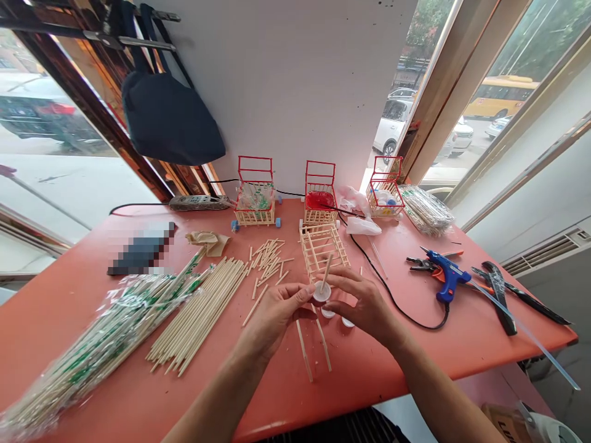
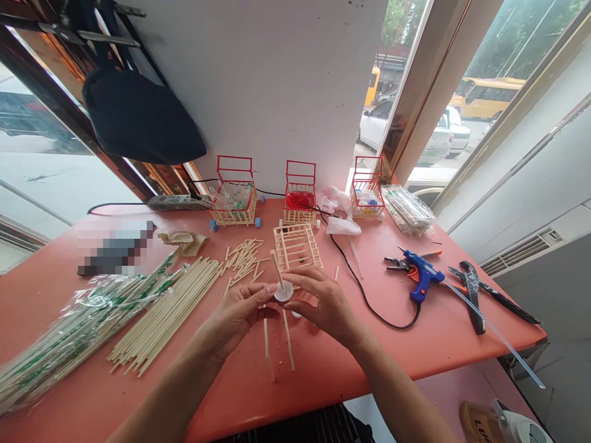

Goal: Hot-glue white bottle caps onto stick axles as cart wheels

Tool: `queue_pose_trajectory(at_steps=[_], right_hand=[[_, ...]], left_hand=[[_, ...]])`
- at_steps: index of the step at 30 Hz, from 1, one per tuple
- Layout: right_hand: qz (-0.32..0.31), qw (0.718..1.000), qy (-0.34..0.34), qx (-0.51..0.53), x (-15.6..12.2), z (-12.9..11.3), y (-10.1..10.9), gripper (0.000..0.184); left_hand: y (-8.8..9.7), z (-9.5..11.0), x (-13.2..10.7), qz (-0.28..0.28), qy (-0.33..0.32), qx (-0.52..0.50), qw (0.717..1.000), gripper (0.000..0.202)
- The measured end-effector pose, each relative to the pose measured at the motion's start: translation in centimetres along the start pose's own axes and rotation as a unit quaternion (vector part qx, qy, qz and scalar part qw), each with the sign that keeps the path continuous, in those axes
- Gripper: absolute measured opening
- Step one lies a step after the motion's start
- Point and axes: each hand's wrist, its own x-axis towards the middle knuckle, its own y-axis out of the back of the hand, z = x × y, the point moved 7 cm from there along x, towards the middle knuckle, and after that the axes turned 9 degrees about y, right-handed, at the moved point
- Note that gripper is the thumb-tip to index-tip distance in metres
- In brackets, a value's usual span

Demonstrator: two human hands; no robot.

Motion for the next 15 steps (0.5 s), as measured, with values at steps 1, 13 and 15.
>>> queue_pose_trajectory(at_steps=[1,13,15], right_hand=[[0.000,1.000,0.000,-0.005,0.1,-0.2,0.2,0.050],[0.021,0.999,0.021,-0.046,1.3,-2.3,1.8,0.010],[0.022,0.997,0.022,-0.070,1.2,-2.4,1.7,0.013]], left_hand=[[0.0,0.1,0.0,0.007,-0.006,0.008,1.000,0.048],[0.0,0.0,-0.1,0.044,-0.045,0.096,0.993,0.043],[-0.1,0.0,0.0,0.039,-0.039,0.087,0.995,0.044]])
